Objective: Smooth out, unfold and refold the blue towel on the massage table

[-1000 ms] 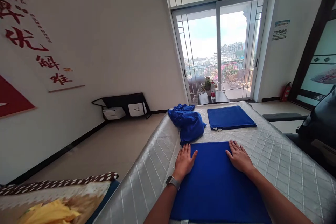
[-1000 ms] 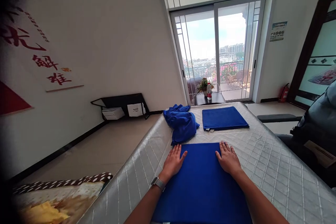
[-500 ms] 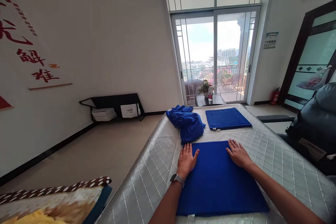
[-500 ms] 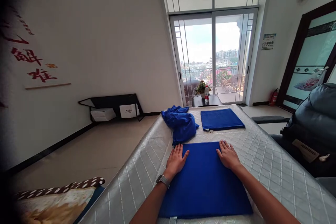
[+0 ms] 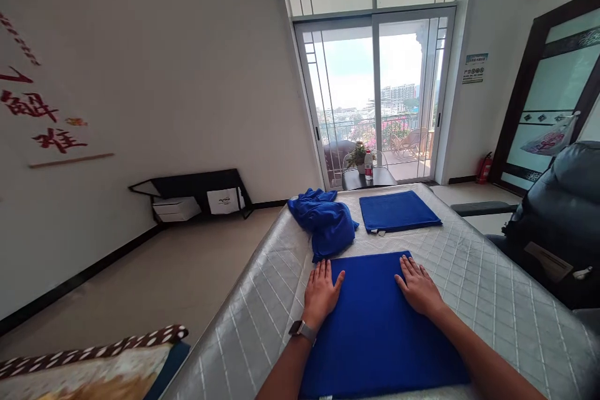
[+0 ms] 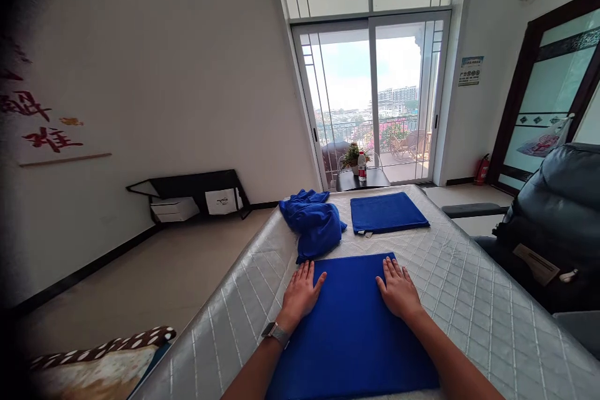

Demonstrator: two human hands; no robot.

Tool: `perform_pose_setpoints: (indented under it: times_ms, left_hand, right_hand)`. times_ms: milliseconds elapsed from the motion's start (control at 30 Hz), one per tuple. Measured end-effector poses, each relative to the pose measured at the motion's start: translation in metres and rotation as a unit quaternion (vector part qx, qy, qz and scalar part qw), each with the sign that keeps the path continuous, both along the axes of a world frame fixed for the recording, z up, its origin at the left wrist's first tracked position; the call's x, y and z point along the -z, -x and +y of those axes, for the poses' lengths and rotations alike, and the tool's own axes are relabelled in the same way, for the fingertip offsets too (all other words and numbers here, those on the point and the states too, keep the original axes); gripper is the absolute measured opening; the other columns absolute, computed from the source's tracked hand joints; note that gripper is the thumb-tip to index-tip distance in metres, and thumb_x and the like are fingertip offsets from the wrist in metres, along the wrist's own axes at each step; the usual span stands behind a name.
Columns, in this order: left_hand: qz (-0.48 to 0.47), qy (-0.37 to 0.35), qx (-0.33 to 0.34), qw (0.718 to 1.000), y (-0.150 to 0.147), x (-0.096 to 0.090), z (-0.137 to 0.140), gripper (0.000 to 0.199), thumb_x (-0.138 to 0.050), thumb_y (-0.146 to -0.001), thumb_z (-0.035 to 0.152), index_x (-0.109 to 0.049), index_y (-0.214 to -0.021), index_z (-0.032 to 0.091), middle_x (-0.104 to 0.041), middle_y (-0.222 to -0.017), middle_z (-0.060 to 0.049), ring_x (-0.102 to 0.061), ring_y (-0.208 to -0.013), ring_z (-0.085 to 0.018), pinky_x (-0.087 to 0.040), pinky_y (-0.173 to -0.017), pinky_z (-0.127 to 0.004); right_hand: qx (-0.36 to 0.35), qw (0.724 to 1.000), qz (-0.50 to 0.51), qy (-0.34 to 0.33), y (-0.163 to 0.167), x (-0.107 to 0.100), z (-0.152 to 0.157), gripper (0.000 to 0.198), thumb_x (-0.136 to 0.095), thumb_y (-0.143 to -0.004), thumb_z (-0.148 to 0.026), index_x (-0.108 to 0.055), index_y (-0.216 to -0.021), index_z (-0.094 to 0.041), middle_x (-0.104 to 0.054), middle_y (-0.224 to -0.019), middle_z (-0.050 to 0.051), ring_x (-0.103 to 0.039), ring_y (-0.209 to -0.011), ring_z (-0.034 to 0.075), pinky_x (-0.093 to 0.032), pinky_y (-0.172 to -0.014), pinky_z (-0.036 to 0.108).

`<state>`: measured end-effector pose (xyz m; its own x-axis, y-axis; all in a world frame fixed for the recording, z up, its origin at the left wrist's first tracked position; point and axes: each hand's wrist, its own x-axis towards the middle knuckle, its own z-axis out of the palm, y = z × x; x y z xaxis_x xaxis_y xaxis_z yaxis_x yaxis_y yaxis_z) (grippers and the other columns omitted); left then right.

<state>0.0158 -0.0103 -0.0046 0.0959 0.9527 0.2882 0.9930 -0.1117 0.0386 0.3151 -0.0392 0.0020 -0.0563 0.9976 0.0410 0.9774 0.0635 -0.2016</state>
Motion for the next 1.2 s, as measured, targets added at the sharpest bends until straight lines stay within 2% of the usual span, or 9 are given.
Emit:
perform_pose_setpoints:
  times_ms: [100,200,400,500,567,700,1000,1100,1200]
  left_hand:
    - [0.017,-0.021,-0.017,0.999,-0.004,-0.005,-0.004,0.085,-0.012,-0.096,0.068,-0.041,-0.147,0.005,-0.043,-0.151,-0.019,-0.034,-0.143,-0.031,-0.029,-0.117,-0.047]
    - [0.013,-0.022,0.037,0.999,-0.025,-0.011,-0.014,0.082,-0.013,-0.097,0.065,-0.042,-0.147,0.007,-0.044,-0.151,-0.018,-0.035,-0.143,-0.030,-0.032,-0.116,-0.046]
    - [-0.016,0.010,0.230,0.973,-0.127,-0.017,-0.031,0.070,-0.012,-0.101,0.056,-0.035,-0.151,0.012,-0.037,-0.156,-0.011,-0.027,-0.147,-0.024,-0.029,-0.119,-0.041]
    - [-0.033,0.014,0.250,0.968,-0.164,-0.014,-0.025,0.068,-0.009,-0.102,0.053,-0.032,-0.152,0.012,-0.035,-0.157,-0.010,-0.024,-0.148,-0.022,-0.026,-0.120,-0.042]
    - [-0.039,0.025,0.230,0.972,-0.171,-0.011,-0.020,0.069,-0.007,-0.102,0.052,-0.032,-0.152,0.012,-0.037,-0.156,-0.011,-0.025,-0.148,-0.023,-0.026,-0.120,-0.043]
    - [-0.032,0.039,0.196,0.979,-0.147,-0.006,-0.015,0.072,-0.007,-0.101,0.056,-0.033,-0.152,0.012,-0.035,-0.157,-0.010,-0.023,-0.148,-0.024,-0.025,-0.121,-0.044]
    - [0.006,0.051,0.065,0.997,-0.018,0.000,-0.014,0.079,-0.007,-0.098,0.063,-0.032,-0.152,0.010,-0.035,-0.157,-0.014,-0.028,-0.146,-0.027,-0.026,-0.119,-0.047]
    - [0.001,0.037,0.030,0.999,0.003,0.005,-0.013,0.082,-0.008,-0.098,0.065,-0.033,-0.151,0.008,-0.034,-0.156,-0.016,-0.030,-0.145,-0.027,-0.027,-0.118,-0.046]
    - [-0.013,0.034,0.010,0.999,0.006,0.008,-0.014,0.085,-0.009,-0.096,0.067,-0.034,-0.150,0.006,-0.033,-0.156,-0.017,-0.030,-0.145,-0.028,-0.028,-0.118,-0.044]
  right_hand:
    - [-0.001,1.000,0.008,0.001,-0.001,-0.001,-0.001,0.072,-0.016,-0.097,-0.052,-0.017,-0.156,-0.011,-0.015,-0.163,0.006,-0.004,-0.150,0.019,-0.006,-0.121,0.042]
    - [0.003,1.000,0.020,0.002,-0.001,-0.002,-0.001,0.071,-0.017,-0.097,-0.052,-0.017,-0.156,-0.011,-0.015,-0.163,0.006,-0.004,-0.150,0.019,-0.005,-0.121,0.042]
    - [-0.009,1.000,0.022,-0.002,-0.003,0.000,-0.001,0.068,-0.019,-0.098,-0.046,-0.020,-0.156,-0.009,-0.015,-0.163,0.008,-0.006,-0.150,0.022,-0.006,-0.121,0.043]
    - [-0.030,0.999,0.010,-0.008,-0.005,0.002,-0.002,0.064,-0.021,-0.098,-0.040,-0.023,-0.155,-0.012,-0.016,-0.163,0.007,-0.004,-0.150,0.022,-0.007,-0.121,0.044]
    - [-0.026,1.000,0.006,-0.009,-0.005,0.002,-0.002,0.064,-0.021,-0.097,-0.039,-0.024,-0.155,-0.012,-0.017,-0.162,0.006,-0.004,-0.150,0.021,-0.007,-0.121,0.043]
    - [-0.009,1.000,0.008,-0.008,-0.004,0.000,-0.001,0.067,-0.020,-0.097,-0.042,-0.022,-0.155,-0.009,-0.016,-0.162,0.007,-0.007,-0.150,0.021,-0.006,-0.121,0.042]
    - [-0.009,1.000,0.022,-0.009,-0.003,-0.001,-0.001,0.070,-0.017,-0.097,-0.048,-0.021,-0.155,-0.008,-0.016,-0.163,0.007,-0.005,-0.150,0.020,-0.005,-0.121,0.043]
    - [-0.007,1.000,0.016,-0.012,-0.003,0.000,0.000,0.070,-0.017,-0.097,-0.048,-0.021,-0.155,-0.008,-0.018,-0.163,0.007,-0.007,-0.150,0.020,-0.006,-0.121,0.042]
    - [-0.005,1.000,0.012,-0.014,-0.003,0.002,0.001,0.070,-0.017,-0.098,-0.049,-0.021,-0.155,-0.010,-0.018,-0.162,0.006,-0.008,-0.150,0.020,-0.007,-0.121,0.042]
